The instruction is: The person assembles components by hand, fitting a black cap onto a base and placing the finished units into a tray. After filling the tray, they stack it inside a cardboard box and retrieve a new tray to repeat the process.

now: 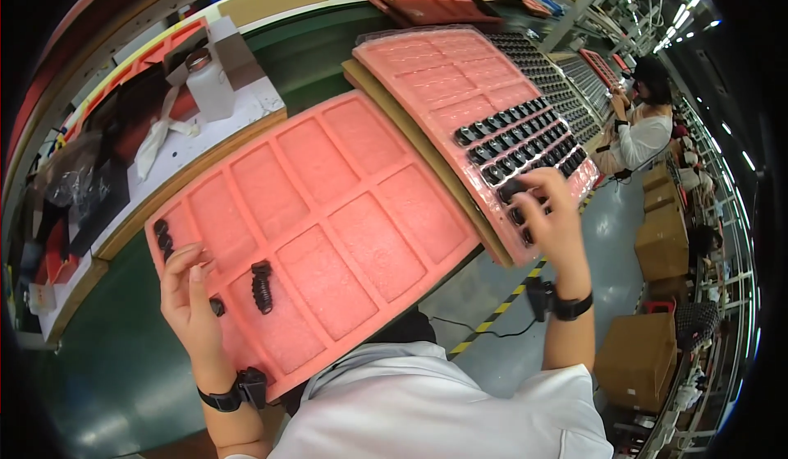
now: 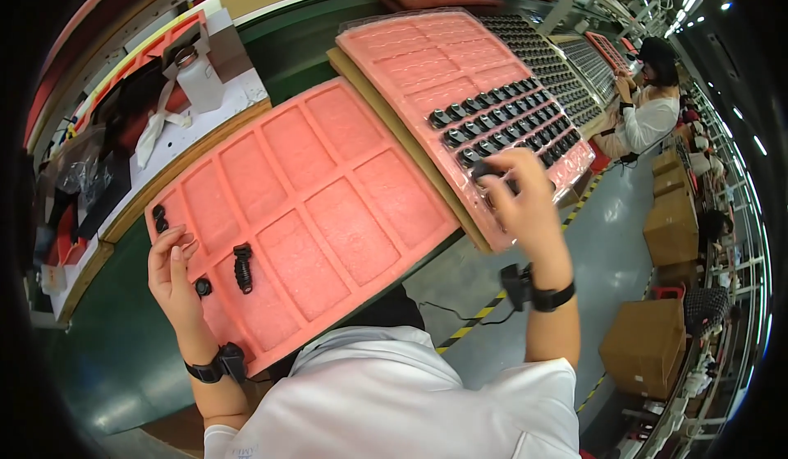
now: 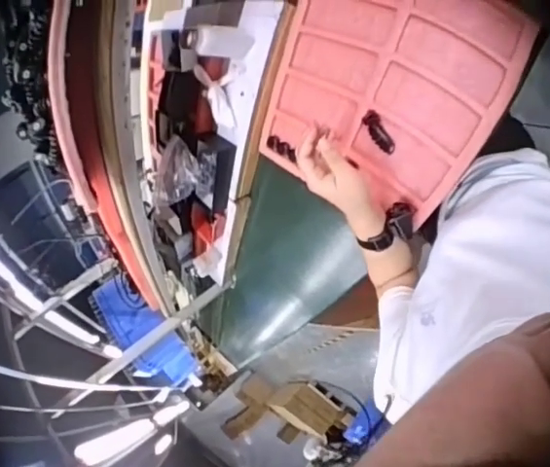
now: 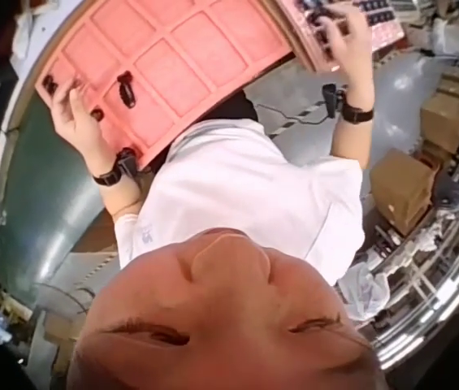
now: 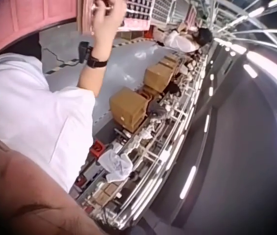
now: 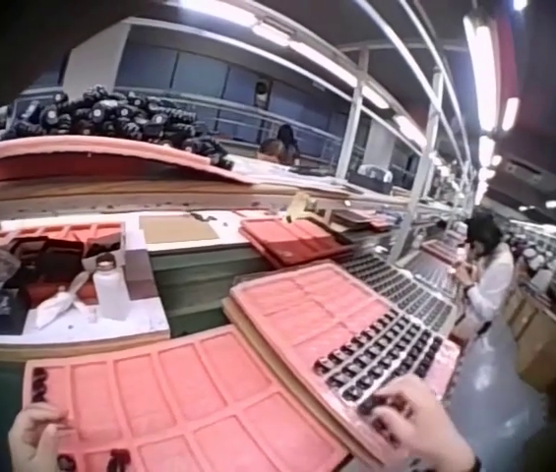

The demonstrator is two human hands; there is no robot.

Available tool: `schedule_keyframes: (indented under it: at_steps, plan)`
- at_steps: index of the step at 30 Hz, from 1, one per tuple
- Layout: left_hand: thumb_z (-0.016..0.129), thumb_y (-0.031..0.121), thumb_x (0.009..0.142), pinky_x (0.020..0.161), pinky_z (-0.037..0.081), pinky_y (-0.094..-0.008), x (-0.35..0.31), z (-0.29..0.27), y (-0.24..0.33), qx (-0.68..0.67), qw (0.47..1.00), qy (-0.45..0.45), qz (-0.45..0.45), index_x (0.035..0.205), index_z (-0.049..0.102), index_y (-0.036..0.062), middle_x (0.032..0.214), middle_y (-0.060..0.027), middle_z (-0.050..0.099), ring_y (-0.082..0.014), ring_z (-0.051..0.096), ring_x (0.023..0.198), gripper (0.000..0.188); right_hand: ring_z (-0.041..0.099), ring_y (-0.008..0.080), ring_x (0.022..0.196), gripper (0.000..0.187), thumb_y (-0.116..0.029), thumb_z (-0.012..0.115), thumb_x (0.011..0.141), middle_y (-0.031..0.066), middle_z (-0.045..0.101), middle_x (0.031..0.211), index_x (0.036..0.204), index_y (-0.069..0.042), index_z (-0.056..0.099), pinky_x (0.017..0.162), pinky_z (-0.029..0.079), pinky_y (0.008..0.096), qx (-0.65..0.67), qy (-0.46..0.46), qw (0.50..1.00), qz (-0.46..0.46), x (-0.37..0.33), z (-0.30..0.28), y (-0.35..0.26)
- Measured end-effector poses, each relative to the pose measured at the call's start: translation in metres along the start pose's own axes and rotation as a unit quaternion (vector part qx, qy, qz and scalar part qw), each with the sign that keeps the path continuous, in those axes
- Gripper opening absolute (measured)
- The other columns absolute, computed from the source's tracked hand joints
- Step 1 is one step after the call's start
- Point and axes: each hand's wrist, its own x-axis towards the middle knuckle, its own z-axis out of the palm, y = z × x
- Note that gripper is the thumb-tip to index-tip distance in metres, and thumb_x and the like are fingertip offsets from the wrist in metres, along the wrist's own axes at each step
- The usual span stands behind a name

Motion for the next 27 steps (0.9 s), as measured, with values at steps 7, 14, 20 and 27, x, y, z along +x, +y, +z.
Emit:
schedule_keyframes:
  at_steps: [7, 14, 20, 27]
  plan:
    - [0.048, -0.001, 0.092, 0.085, 0.051, -0.0325, 0.003, 0.003, -0.003, 0.018, 1.000, -0.017, 0.005, 0.101, 0.058, -0.0036, 0.111, -0.0124, 0.056, -0.0175, 0.057, 0.097, 0.014, 0.058, 0.0195, 0.081, 0.019, -0.003, 0.062, 0.083, 0.0090, 0.059, 0.091, 0.101, -0.001, 0.058, 0.076, 0.046, 0.0285, -0.182, 0.045, 0.977, 0.100, -0.020, -0.072, 0.130]
    - [0.049, -0.001, 0.091, 0.083, 0.050, -0.0309, 0.005, 0.001, -0.006, 0.040, 0.999, -0.029, 0.004, 0.099, 0.059, -0.0038, 0.110, -0.0121, 0.056, -0.0172, 0.057, 0.097, 0.012, 0.058, 0.0292, 0.092, 0.022, -0.006, 0.065, 0.079, 0.0150, 0.062, 0.095, 0.100, 0.000, 0.060, 0.082, 0.045, 0.0373, -0.215, -0.018, 0.964, 0.152, -0.026, -0.070, 0.156]
    - [0.056, -0.002, 0.086, 0.081, 0.048, -0.0277, 0.002, -0.009, -0.005, 0.160, 0.985, -0.056, 0.028, 0.096, 0.060, -0.0015, 0.108, -0.0115, 0.058, -0.0177, 0.058, 0.094, 0.011, 0.055, 0.0322, 0.099, 0.027, -0.002, 0.061, 0.081, 0.0156, 0.060, 0.105, 0.108, -0.001, 0.060, 0.087, 0.043, 0.0387, -0.236, 0.041, 0.971, -0.013, -0.009, -0.057, 0.133]
    - [0.059, 0.000, 0.082, 0.077, 0.050, -0.0338, 0.003, 0.003, 0.000, 0.244, 0.961, -0.120, 0.041, 0.091, 0.061, -0.0012, 0.093, -0.0134, 0.060, -0.0271, 0.060, 0.089, 0.010, 0.054, 0.0285, 0.107, 0.025, -0.003, 0.061, 0.083, 0.0132, 0.058, 0.109, 0.108, -0.001, 0.060, 0.091, 0.042, 0.0359, -0.015, -0.129, 0.986, -0.105, 0.029, 0.067, -0.034]
